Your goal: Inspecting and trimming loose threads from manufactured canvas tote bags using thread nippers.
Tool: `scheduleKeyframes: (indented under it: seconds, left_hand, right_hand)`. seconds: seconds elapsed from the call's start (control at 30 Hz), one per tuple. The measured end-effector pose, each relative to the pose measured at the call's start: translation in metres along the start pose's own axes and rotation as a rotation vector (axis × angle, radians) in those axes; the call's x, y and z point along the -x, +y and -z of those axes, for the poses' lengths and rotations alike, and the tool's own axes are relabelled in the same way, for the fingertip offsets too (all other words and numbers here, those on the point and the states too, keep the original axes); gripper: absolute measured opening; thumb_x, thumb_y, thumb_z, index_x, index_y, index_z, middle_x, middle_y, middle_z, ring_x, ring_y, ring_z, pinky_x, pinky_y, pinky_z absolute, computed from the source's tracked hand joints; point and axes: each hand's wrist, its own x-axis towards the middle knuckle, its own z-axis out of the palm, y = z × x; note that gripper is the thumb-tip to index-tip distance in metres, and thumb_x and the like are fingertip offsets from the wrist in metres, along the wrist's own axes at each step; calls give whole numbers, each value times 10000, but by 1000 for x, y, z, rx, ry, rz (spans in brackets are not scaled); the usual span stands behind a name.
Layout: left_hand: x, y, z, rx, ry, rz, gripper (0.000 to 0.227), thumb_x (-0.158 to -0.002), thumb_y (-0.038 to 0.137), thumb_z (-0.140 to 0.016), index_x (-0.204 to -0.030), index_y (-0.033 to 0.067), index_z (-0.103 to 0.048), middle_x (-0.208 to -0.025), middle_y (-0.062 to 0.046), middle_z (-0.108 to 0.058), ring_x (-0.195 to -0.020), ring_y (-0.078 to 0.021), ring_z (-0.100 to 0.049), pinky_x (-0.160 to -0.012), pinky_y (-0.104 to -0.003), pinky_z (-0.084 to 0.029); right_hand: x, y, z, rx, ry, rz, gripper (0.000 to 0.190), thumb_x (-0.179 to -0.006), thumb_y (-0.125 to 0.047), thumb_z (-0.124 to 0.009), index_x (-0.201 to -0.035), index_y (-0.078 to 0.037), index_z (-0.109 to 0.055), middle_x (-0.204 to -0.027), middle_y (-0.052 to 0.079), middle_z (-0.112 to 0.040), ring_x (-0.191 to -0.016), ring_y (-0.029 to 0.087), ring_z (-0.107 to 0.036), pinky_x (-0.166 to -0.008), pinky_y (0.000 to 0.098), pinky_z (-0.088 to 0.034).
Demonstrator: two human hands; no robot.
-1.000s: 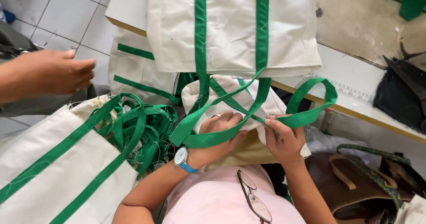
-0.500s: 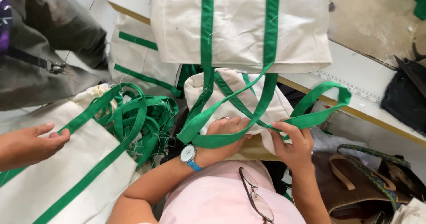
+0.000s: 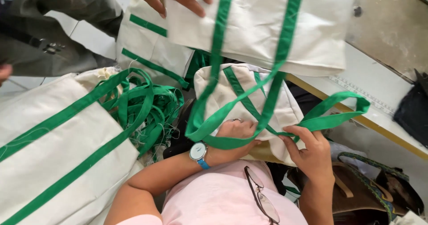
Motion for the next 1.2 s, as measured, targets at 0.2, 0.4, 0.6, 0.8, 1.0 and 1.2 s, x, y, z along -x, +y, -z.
scheduleKeyframes:
  seconds: [0.2, 0.4, 0.6, 0.8, 1.0, 1.2]
  left_hand:
    - [0, -3, 9, 136, -81, 8, 404, -874, 369, -835, -919, 107, -530, -731, -91, -572, -642, -324, -619, -523, -468, -467]
    - [0, -3, 12, 163, -186, 8, 330, -921, 365, -759, -926, 105, -556, -820, -102, -629, -716, -338, -633, -565, -482, -485]
    - [0, -4, 8, 98, -123, -47, 362, -895, 408, -777, -938, 107, -580, -830, -102, -654, -719, -308, -640, -552, -447, -491]
    - [0, -7, 2, 112, -151, -37, 351, -924, 416, -736, -942, 101, -582, -842, -115, -668, -742, -336, -650, -596, -473, -496]
    - [1, -8, -2, 121, -174, -34, 356, -937, 416, -730, -934, 96, -574, -833, -115, -664, -733, -342, -644, -587, -478, -495]
    - [-2, -9, 2, 138, -176, -52, 301, -934, 333, -753, -949, 101, -562, -850, -111, -663, -749, -338, -648, -589, -476, -500]
  right_hand:
    - [-7, -7, 9, -15, -93, 0, 219, -932, -268, -761, -1128, -184, -713, -930, -87, -745, -653, 192, -584, -610, 355, -501]
    - [-10, -6, 11, 2, -146, -15, 247, -925, -312, -735, -1143, -201, -703, -975, -121, -757, -609, 186, -563, -607, 365, -502]
    - [-13, -4, 11, -17, -241, -135, 293, -895, -365, -723, -1158, -236, -706, -903, -44, -786, -627, 183, -657, -588, 374, -539]
    - [-12, 1, 3, -28, -287, -228, 302, -876, -414, -716, -1154, -295, -718, -804, -73, -767, -640, 168, -674, -605, 362, -535]
    - [-10, 0, 2, -15, -277, -247, 296, -871, -434, -714, -1144, -321, -727, -770, -92, -752, -612, 159, -654, -615, 359, -526]
    - [-2, 11, -2, -17, -197, -155, 245, -885, -383, -715, -1112, -292, -725, -890, -154, -786, -600, 156, -620, -592, 358, -514]
